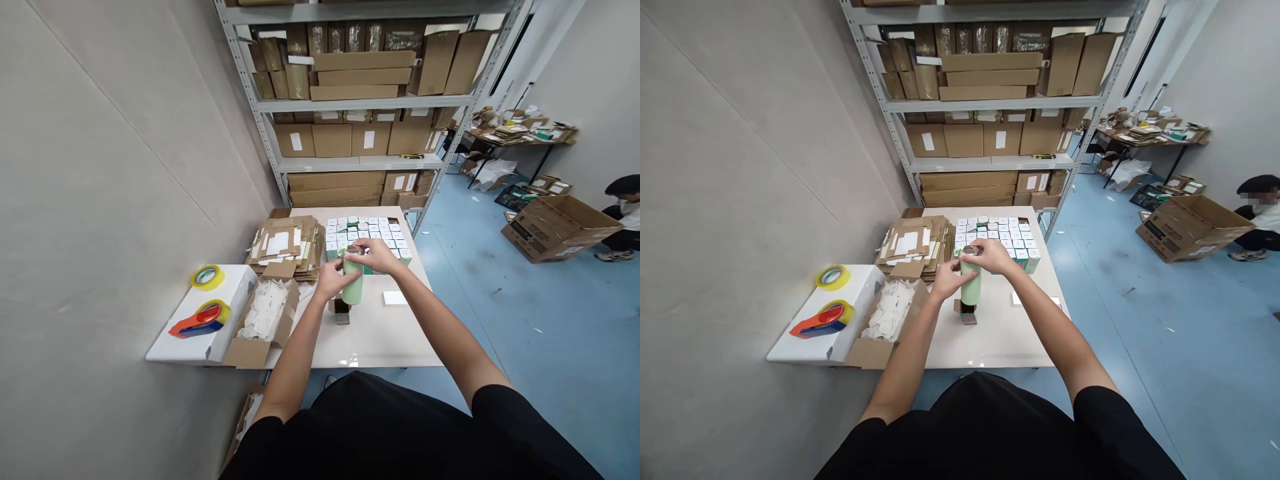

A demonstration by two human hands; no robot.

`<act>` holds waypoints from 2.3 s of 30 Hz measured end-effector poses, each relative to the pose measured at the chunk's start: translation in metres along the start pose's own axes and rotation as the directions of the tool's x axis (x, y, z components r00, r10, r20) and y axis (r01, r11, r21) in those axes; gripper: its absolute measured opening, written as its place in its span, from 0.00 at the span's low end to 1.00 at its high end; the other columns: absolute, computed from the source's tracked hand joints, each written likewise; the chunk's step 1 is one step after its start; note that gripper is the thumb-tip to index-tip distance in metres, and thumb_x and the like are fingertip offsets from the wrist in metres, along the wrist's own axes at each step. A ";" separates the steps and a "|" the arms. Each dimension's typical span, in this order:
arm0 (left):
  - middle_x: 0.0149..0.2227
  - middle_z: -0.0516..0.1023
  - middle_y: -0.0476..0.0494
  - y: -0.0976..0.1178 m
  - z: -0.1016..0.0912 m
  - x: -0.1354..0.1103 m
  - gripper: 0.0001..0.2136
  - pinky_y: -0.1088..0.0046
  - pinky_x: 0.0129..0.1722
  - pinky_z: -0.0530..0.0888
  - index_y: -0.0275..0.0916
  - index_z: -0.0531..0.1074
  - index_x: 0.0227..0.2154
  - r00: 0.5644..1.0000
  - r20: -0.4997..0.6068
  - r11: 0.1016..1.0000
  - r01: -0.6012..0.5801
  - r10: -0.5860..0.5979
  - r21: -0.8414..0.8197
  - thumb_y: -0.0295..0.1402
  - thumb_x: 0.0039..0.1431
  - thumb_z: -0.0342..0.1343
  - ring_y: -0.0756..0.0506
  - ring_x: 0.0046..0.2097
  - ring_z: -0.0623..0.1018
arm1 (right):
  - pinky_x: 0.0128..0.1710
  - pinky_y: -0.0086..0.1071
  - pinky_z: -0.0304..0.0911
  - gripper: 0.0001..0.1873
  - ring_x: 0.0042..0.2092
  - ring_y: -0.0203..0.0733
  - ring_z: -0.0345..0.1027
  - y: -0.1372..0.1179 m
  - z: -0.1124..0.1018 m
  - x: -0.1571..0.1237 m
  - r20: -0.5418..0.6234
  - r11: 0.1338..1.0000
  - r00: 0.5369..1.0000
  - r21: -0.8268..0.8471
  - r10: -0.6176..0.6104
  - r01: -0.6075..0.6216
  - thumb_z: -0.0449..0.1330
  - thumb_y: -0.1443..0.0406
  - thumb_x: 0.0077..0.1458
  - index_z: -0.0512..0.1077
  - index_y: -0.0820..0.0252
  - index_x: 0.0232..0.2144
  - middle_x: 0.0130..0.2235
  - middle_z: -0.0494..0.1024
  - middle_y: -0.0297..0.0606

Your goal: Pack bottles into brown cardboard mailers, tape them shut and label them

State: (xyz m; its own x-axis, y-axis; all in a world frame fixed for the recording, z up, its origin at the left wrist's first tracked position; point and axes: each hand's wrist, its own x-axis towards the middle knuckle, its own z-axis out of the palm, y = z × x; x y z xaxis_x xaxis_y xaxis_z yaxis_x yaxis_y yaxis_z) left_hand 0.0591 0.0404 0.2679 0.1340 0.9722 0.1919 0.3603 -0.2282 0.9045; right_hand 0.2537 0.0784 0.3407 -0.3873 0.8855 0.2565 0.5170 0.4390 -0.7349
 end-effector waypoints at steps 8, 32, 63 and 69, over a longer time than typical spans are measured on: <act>0.54 0.82 0.36 0.024 -0.024 0.025 0.34 0.62 0.52 0.79 0.38 0.74 0.59 0.992 -0.120 0.992 -0.056 0.042 -0.115 0.47 0.50 0.73 0.37 0.52 0.82 | 0.58 0.46 0.69 0.59 0.59 0.50 0.72 0.039 0.033 -0.039 0.236 0.722 0.971 0.677 -0.033 -0.141 0.73 0.50 0.52 0.45 0.43 0.75 0.59 0.76 0.43; 0.56 0.77 0.36 0.058 -0.040 0.040 0.58 0.57 0.53 0.78 0.51 0.45 0.75 0.981 -0.027 0.833 -0.177 0.192 -0.525 0.43 0.47 0.77 0.37 0.52 0.81 | 0.50 0.46 0.73 0.64 0.51 0.51 0.75 0.012 0.070 -0.057 -0.101 0.666 0.994 0.745 0.052 0.041 0.76 0.48 0.46 0.44 0.40 0.74 0.56 0.75 0.42; 0.53 0.79 0.36 0.044 -0.036 0.035 0.52 0.56 0.54 0.77 0.47 0.49 0.71 0.990 -0.091 0.797 -0.140 0.107 -0.587 0.49 0.49 0.74 0.37 0.53 0.81 | 0.53 0.46 0.72 0.67 0.53 0.51 0.74 -0.016 0.073 -0.063 -0.233 0.738 0.960 0.673 0.155 0.044 0.77 0.50 0.46 0.40 0.43 0.75 0.53 0.77 0.41; 0.60 0.75 0.35 0.046 -0.040 0.034 0.53 0.57 0.57 0.76 0.50 0.48 0.74 0.991 -0.084 0.800 -0.132 0.102 -0.586 0.49 0.51 0.73 0.37 0.57 0.79 | 0.52 0.46 0.72 0.69 0.51 0.51 0.75 -0.020 0.075 -0.063 -0.252 0.758 0.952 0.651 0.174 0.033 0.78 0.50 0.45 0.39 0.43 0.76 0.51 0.77 0.40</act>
State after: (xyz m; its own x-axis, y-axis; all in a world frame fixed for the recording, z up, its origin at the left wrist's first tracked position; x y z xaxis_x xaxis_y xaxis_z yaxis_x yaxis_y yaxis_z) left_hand 0.0435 0.0651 0.3314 0.0922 0.9449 0.3142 -0.2702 -0.2800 0.9212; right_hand 0.2110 0.0023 0.2921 -0.0862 0.9578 0.2742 -0.1182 0.2635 -0.9574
